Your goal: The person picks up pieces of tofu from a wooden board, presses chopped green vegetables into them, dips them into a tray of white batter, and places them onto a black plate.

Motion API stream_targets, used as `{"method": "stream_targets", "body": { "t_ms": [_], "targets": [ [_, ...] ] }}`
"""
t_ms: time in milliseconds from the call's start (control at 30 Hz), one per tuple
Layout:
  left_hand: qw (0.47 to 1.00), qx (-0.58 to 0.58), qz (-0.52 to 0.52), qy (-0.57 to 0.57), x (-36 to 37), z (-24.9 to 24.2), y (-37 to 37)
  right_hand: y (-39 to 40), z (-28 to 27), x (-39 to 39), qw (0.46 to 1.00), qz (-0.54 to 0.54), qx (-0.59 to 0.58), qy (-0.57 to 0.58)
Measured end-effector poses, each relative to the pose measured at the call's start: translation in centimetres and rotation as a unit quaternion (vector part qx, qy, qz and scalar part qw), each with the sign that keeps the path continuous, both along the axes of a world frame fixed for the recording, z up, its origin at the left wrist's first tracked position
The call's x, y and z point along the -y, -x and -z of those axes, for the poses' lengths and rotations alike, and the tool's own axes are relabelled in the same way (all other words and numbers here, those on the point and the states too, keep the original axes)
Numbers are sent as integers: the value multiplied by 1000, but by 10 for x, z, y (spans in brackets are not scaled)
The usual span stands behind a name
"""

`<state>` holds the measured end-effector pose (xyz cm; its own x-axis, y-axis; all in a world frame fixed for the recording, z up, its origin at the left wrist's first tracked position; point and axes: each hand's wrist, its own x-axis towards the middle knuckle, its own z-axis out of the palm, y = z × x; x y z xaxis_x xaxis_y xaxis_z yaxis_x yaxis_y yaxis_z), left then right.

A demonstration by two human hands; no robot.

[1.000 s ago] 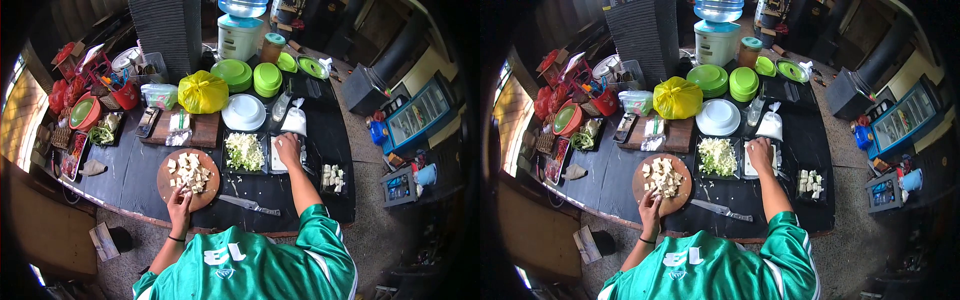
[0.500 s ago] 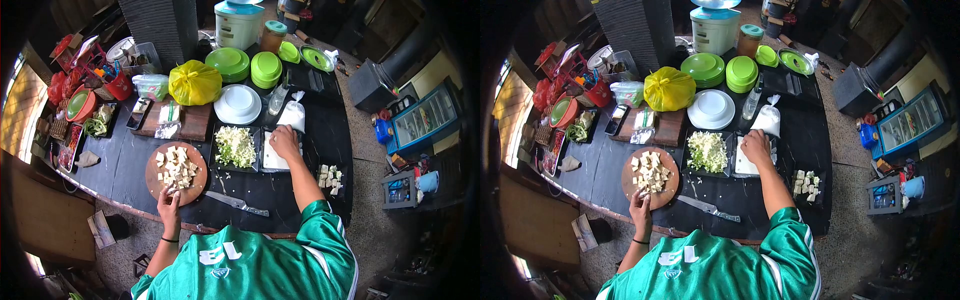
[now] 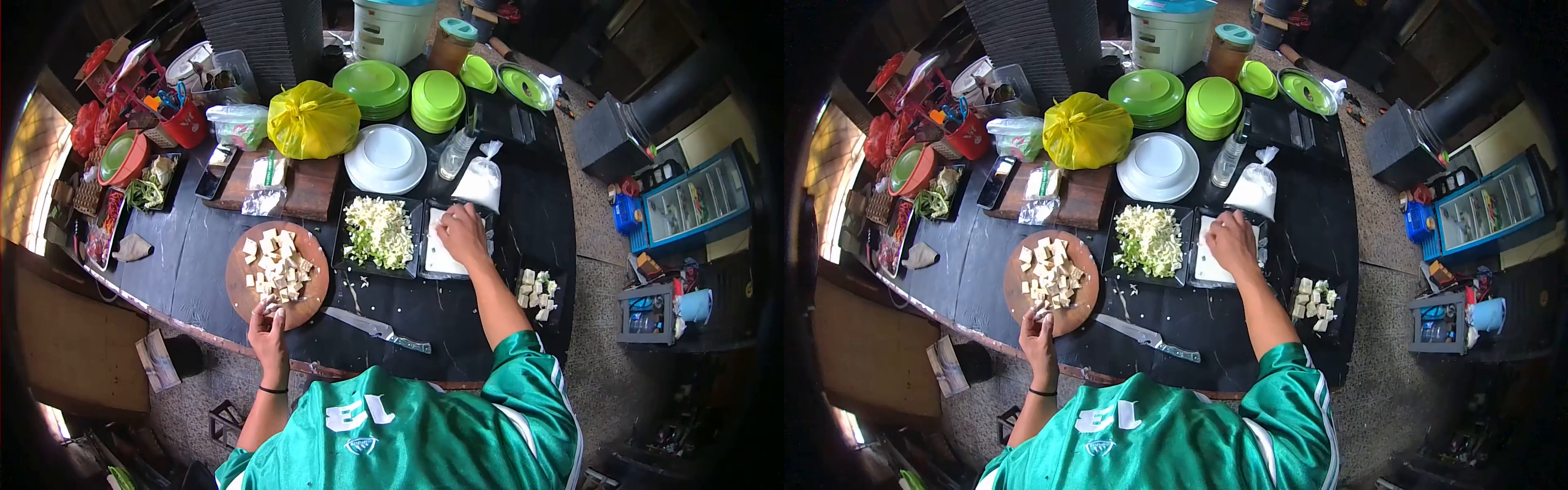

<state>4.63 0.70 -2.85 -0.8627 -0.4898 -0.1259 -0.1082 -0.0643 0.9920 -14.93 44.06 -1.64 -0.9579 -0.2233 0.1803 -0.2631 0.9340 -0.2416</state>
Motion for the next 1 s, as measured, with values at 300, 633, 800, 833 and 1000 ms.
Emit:
{"method": "stream_targets", "body": {
  "t_ms": [300,633,800,833,1000],
  "targets": [
    [1000,-5,-20,9,2,10,-3,3,-9,8,996,45,50,-50],
    [1000,4,-16,13,7,12,-6,-4,-9,6,998,62,-8,-30],
    [1000,6,-9,11,10,14,-10,-14,-9,-4,1000,14,18,-11],
    [1000,6,-20,19,9,14,-9,-11,-8,-7,998,45,37,-24],
    [1000,-7,-26,9,3,13,-10,-12,-10,-4,996,73,53,-21]
  ]
}}
